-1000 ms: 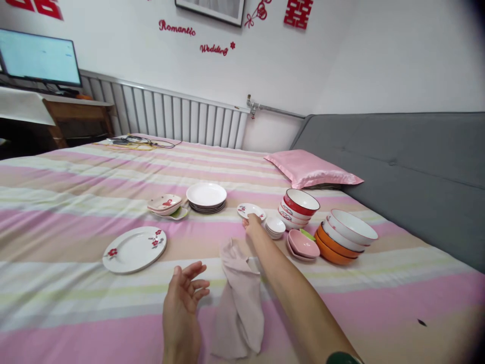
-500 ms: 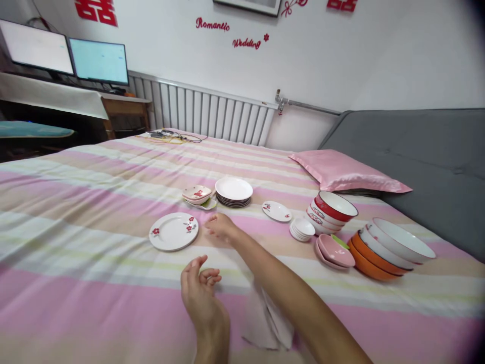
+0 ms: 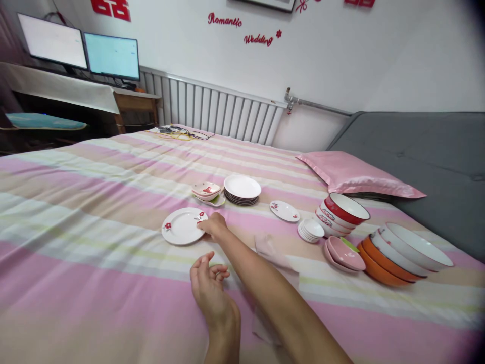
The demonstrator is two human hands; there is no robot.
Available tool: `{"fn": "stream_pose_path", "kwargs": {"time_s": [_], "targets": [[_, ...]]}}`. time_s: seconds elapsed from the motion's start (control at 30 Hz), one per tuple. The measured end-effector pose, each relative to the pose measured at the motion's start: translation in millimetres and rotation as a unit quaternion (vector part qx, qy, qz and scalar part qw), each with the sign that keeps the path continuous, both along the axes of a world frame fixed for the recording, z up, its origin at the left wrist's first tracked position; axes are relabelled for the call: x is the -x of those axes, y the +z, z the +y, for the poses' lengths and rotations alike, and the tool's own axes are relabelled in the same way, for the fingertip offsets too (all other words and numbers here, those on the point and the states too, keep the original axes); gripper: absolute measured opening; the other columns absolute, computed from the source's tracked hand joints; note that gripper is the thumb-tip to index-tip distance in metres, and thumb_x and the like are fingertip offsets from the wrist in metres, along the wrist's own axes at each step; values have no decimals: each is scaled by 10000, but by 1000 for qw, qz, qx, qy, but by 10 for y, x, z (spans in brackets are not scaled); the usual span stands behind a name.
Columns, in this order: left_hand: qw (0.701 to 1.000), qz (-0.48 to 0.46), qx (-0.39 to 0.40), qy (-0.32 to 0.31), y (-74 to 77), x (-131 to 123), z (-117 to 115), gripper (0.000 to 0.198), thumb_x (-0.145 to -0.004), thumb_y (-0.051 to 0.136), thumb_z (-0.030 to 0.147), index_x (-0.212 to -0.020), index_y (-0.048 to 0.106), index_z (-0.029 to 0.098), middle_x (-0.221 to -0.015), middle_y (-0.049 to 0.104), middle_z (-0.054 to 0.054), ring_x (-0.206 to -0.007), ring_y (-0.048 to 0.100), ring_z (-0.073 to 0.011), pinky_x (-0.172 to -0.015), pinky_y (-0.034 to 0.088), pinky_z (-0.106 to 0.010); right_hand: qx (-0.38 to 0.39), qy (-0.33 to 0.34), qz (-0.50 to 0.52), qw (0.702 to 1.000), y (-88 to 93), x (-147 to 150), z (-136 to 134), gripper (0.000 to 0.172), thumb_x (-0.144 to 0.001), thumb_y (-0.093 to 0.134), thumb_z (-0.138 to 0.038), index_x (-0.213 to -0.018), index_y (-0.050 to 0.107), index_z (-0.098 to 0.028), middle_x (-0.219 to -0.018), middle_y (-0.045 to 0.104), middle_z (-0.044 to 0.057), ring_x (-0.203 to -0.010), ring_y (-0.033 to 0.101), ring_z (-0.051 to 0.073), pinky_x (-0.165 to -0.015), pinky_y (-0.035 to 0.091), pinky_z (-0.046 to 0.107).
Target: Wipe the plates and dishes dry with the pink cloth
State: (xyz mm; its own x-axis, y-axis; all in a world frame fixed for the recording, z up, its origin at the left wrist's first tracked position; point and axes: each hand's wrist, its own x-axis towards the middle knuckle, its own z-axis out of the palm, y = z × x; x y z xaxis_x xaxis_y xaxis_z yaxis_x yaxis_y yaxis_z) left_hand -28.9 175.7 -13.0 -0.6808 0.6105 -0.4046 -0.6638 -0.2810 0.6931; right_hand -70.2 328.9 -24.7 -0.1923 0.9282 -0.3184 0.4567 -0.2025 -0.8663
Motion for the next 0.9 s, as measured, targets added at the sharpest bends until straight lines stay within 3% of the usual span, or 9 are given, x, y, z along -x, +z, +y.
{"fn": "stream_pose_path", "kwargs": {"time_s": [0.17, 0.3, 0.4, 0.53, 0.63, 0.73, 0.83, 0.9], "targets": [[999, -40, 5, -3, -7, 24, 13, 161, -706, 565, 306, -817, 528, 196, -929, 545, 11, -548, 478, -70, -533, 353, -244, 93, -3, 57, 994, 121, -13, -3, 197, -878, 568, -303, -954, 578, -122, -810, 595, 7, -609, 557, 83, -515, 475, 210], [996, -83, -2, -33, -21, 81, 37, 169, -783, 453, 343, -795, 523, 189, -865, 573, -19, -558, 511, -93, -551, 393, -245, 127, 5, 137, 982, 366, -172, -86, 132, -882, 556, -239, -832, 566, -117, -623, 509, -56, -427, 392, 26, -394, 332, 147], [991, -124, -27, -43, 8, 100, 38, 336, -812, 397, 461, -857, 564, 173, -902, 618, -80, -697, 592, -147, -670, 468, -278, 132, 16, 205, 970, 570, -504, -257, 115, -823, 577, -158, -715, 554, -124, -483, 436, -87, -357, 264, 14, -368, 229, 150], [972, -144, -163, -86, 139, 27, -16, 452, -780, 428, 574, -981, 616, 216, -1003, 652, -91, -1002, 592, -256, -851, 476, -393, 113, 15, 269, 956, 687, -1096, -688, 142, -770, 602, -200, -655, 556, -130, -445, 449, -66, -367, 308, 30, -390, 240, 171], [961, -111, -212, -139, 216, -76, -61, 446, -762, 474, 609, -1052, 629, 308, -1054, 673, -51, -1108, 542, -305, -860, 476, -454, 78, -11, 291, 954, 600, -1431, -1021, 198, -744, 633, -291, -648, 546, -140, -476, 465, -58, -372, 305, 31, -389, 215, 184], [958, -117, -184, -184, 220, -181, -60, 501, -728, 505, 639, -1075, 641, 304, -1037, 690, -75, -1123, 533, -340, -840, 486, -483, 30, -33, 259, 965, 486, -1652, -1201, 302, -780, 590, -437, -684, 544, -155, -515, 473, -44, -410, 365, 54, -415, 261, 195], [959, -123, -162, -195, 181, -253, -28, 499, -717, 535, 613, -1090, 642, 300, -1040, 694, -88, -1134, 527, -358, -832, 486, -510, -54, -15, 153, 987, 454, -1901, -1232, 402, -818, 493, -563, -833, 581, -172, -643, 579, 9, -532, 522, 120, -513, 386, 244], [964, -109, -163, -180, 145, -276, -6, 446, -737, 548, 564, -1093, 640, 312, -1064, 692, -72, -1159, 514, -343, -856, 478, -510, -149, -56, 42, 986, 462, -2116, -1214, 411, -824, 490, -564, -968, 586, -191, -847, 644, 56, -687, 589, 162, -622, 425, 279]]}}
